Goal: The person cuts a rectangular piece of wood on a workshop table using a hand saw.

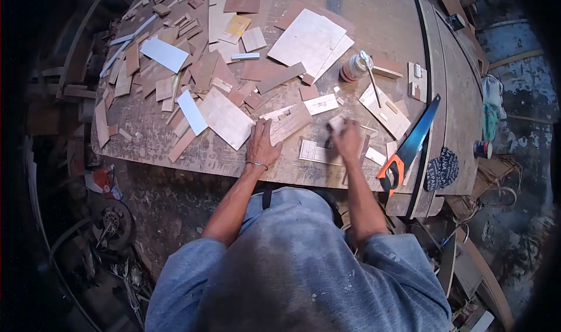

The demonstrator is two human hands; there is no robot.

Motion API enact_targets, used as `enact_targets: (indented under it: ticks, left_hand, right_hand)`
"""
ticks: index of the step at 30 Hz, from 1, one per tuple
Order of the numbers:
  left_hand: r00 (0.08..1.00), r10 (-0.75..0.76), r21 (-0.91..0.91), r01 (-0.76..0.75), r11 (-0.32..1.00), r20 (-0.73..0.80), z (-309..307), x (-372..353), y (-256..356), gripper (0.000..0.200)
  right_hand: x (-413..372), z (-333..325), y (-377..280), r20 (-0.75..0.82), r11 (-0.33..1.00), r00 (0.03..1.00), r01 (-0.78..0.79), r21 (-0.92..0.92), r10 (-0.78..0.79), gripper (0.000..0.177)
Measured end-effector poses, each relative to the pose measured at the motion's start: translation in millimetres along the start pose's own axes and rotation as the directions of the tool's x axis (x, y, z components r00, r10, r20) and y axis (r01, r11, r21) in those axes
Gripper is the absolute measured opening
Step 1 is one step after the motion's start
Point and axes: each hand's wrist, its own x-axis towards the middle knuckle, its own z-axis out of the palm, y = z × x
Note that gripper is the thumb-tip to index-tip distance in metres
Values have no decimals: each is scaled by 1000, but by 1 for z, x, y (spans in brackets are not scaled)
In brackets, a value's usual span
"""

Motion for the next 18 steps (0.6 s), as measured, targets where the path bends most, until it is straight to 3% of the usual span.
enact_targets:
  ticks: [1,4,5,6,7,8,9,10,12,15,18]
  left_hand:
    - [999,36,-34,-36,999,-1,-4,3,0,74]
    - [981,180,-238,-159,958,71,-12,12,4,77]
    - [972,208,-284,-169,944,114,-17,14,9,78]
    - [956,264,-290,-217,932,132,-22,17,17,78]
    - [936,319,-300,-265,917,149,-26,20,25,79]
    - [912,376,-312,-313,897,167,-30,22,34,79]
    - [887,411,-351,-324,879,210,-32,25,44,81]
    - [863,446,-352,-352,867,236,-32,28,53,81]
    - [810,516,-355,-413,839,278,-27,35,72,81]
    - [760,601,-369,-499,784,249,0,36,92,81]
    - [921,306,-600,-107,793,240,43,20,121,65]
  right_hand:
    - [5,-27,11,106,992,989,-93,-82,101,65]
    - [6,-42,37,-48,946,999,-22,-323,7,71]
    - [5,-45,38,-65,970,997,-56,-238,42,74]
    - [8,-33,50,-175,994,984,18,-106,-36,69]
    - [3,-44,40,63,957,991,-133,260,121,67]
    - [-2,-62,16,323,765,930,-335,551,174,64]
    - [-15,-82,-11,401,606,898,-423,674,181,61]
    - [-31,-95,-30,468,418,868,-492,764,166,57]
    - [-51,-79,-14,423,222,895,-445,868,142,54]
    - [-81,-93,5,354,31,894,-376,926,275,45]
    - [-111,-117,27,291,-48,860,-299,953,419,35]
